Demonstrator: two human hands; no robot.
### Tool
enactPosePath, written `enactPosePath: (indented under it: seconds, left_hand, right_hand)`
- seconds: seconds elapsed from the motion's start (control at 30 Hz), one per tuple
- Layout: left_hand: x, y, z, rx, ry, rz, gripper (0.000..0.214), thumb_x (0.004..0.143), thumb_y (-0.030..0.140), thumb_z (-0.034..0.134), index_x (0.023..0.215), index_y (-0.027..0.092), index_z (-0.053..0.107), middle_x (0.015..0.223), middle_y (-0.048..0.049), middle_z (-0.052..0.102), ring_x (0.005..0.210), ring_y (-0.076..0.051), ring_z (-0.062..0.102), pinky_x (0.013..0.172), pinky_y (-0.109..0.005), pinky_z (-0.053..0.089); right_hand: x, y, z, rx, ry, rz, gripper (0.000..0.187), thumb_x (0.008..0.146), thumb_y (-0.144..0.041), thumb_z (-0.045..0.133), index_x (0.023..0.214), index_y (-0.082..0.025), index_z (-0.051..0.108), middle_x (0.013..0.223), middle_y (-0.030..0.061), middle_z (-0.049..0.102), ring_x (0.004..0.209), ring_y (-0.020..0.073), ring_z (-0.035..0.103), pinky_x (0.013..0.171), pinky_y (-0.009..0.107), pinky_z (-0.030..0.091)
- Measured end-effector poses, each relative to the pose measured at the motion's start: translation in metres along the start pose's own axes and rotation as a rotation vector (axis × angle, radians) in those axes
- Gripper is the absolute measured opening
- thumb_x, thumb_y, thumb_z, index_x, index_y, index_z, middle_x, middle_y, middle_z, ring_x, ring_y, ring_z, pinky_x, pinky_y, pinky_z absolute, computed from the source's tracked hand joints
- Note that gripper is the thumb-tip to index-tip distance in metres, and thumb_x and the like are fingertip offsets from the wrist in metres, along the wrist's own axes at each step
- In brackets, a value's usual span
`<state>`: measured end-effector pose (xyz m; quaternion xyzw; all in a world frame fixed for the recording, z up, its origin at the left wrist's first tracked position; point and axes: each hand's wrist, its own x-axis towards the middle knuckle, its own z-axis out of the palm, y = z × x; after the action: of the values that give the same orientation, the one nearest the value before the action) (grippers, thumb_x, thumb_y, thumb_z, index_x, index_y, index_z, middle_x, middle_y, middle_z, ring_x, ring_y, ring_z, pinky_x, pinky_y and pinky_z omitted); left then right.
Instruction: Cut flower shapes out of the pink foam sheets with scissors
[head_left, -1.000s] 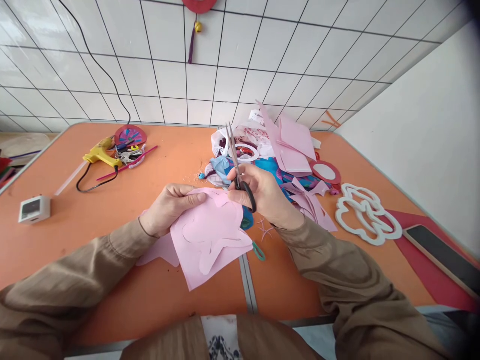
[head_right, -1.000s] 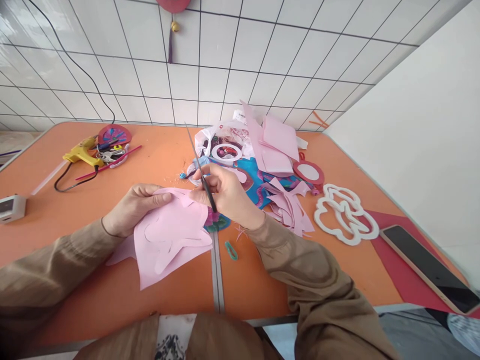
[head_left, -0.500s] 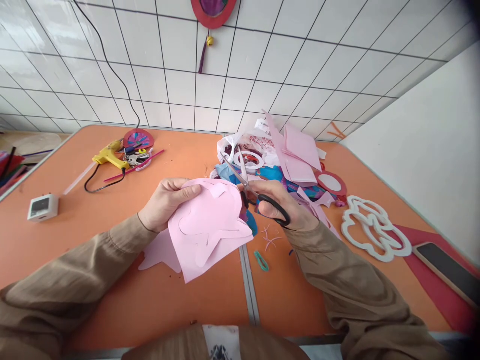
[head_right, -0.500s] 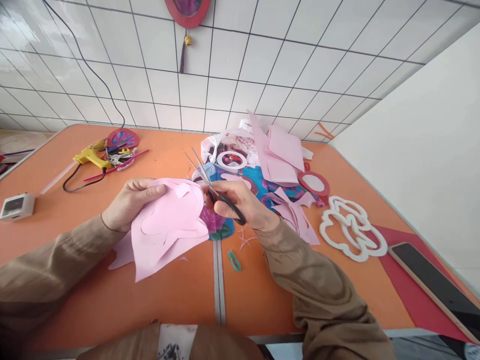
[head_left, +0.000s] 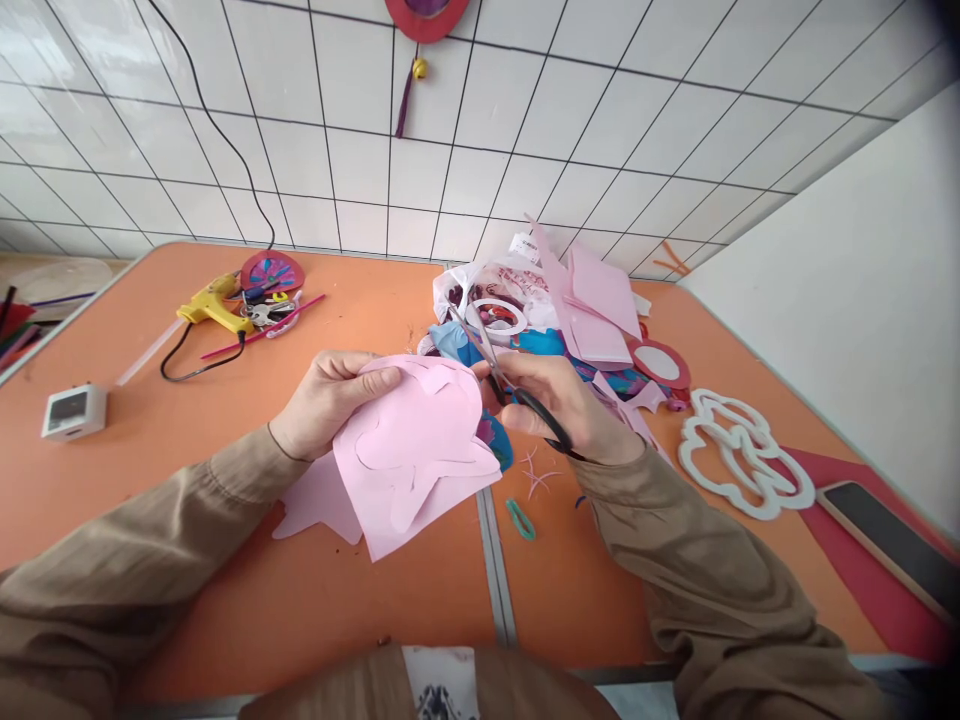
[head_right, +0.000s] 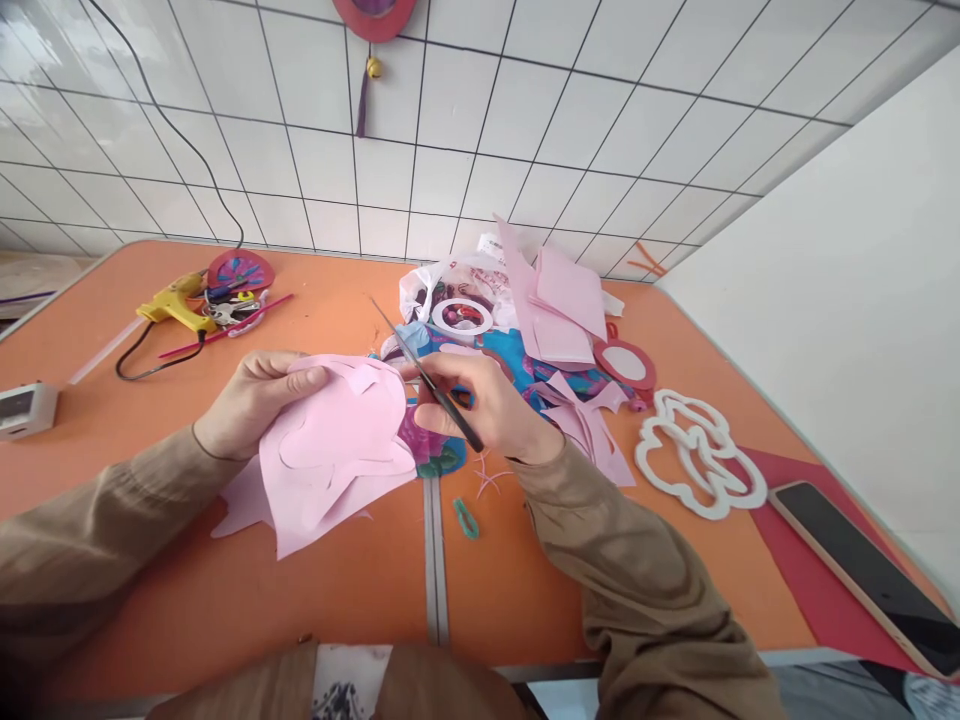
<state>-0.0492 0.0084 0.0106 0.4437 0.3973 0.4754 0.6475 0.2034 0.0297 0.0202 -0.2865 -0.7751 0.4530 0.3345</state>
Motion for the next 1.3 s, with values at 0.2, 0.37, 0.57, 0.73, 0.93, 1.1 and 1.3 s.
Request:
enactPosePath:
  seconds: [0.2,0.37,0.57,0.73,0.93,1.1,1.3]
  left_hand:
    - [-0.001,0.003,0.000,0.014,-0.014,-0.013,0.017,0.069,0.034,0.084,0.072,0.018,0.081,0.064,-0.0032,0.075,0.050,-0.011,0.062,0.046,-0.019,0.049]
    - [0.000,0.004,-0.001,0.026,0.002,-0.010,0.019,0.067,0.035,0.085,0.069,0.017,0.080,0.060,-0.0029,0.072,0.048,-0.011,0.059,0.043,-0.020,0.046]
    - [0.000,0.004,-0.001,0.035,0.019,-0.009,0.020,0.067,0.036,0.085,0.069,0.017,0.080,0.062,-0.0031,0.073,0.050,-0.012,0.061,0.044,-0.020,0.048]
    - [0.000,0.004,-0.001,0.031,0.014,-0.016,0.020,0.067,0.036,0.085,0.073,0.017,0.081,0.063,-0.0035,0.073,0.050,-0.012,0.061,0.045,-0.020,0.049]
    - [0.000,0.002,-0.001,0.041,0.028,-0.008,0.019,0.068,0.035,0.085,0.072,0.017,0.081,0.064,-0.0039,0.074,0.051,-0.012,0.061,0.046,-0.021,0.049]
    - [0.001,0.003,-0.002,0.044,0.027,0.004,0.020,0.067,0.036,0.085,0.071,0.017,0.081,0.067,-0.0050,0.075,0.051,-0.013,0.062,0.045,-0.021,0.048]
    - [0.000,0.003,-0.002,0.039,0.021,0.011,0.019,0.068,0.036,0.084,0.070,0.017,0.080,0.062,-0.0036,0.073,0.049,-0.012,0.061,0.045,-0.021,0.049]
  right_hand:
    - [0.000,0.001,-0.016,-0.085,-0.170,0.031,0.062,0.075,-0.068,0.068,0.098,-0.011,0.069,0.066,0.0000,0.053,0.059,0.0112,0.045,0.054,0.026,0.036]
    - [-0.001,-0.005,-0.022,-0.094,-0.212,0.079,0.063,0.074,-0.069,0.068,0.099,-0.011,0.069,0.066,-0.0008,0.052,0.061,0.0116,0.045,0.057,0.027,0.038]
    - [-0.002,0.001,-0.022,-0.066,-0.189,0.099,0.061,0.072,-0.066,0.071,0.100,-0.012,0.070,0.065,-0.0002,0.052,0.059,0.0119,0.046,0.054,0.027,0.036]
    - [-0.002,-0.001,-0.008,0.112,0.088,0.160,0.055,0.079,-0.064,0.064,0.103,-0.015,0.064,0.073,0.0026,0.057,0.062,0.0144,0.053,0.055,0.028,0.044]
    - [-0.002,-0.009,-0.003,0.088,-0.003,0.090,0.052,0.076,-0.064,0.069,0.094,-0.016,0.065,0.074,0.0031,0.057,0.065,0.0146,0.053,0.057,0.029,0.042]
    - [-0.002,-0.003,-0.012,0.001,-0.146,0.089,0.063,0.074,-0.071,0.067,0.099,-0.013,0.069,0.064,-0.0002,0.052,0.057,0.0118,0.047,0.052,0.026,0.036]
    - [-0.001,-0.007,-0.021,-0.106,-0.209,0.093,0.067,0.075,-0.074,0.063,0.096,-0.011,0.070,0.065,0.0009,0.053,0.060,0.0120,0.045,0.053,0.026,0.035]
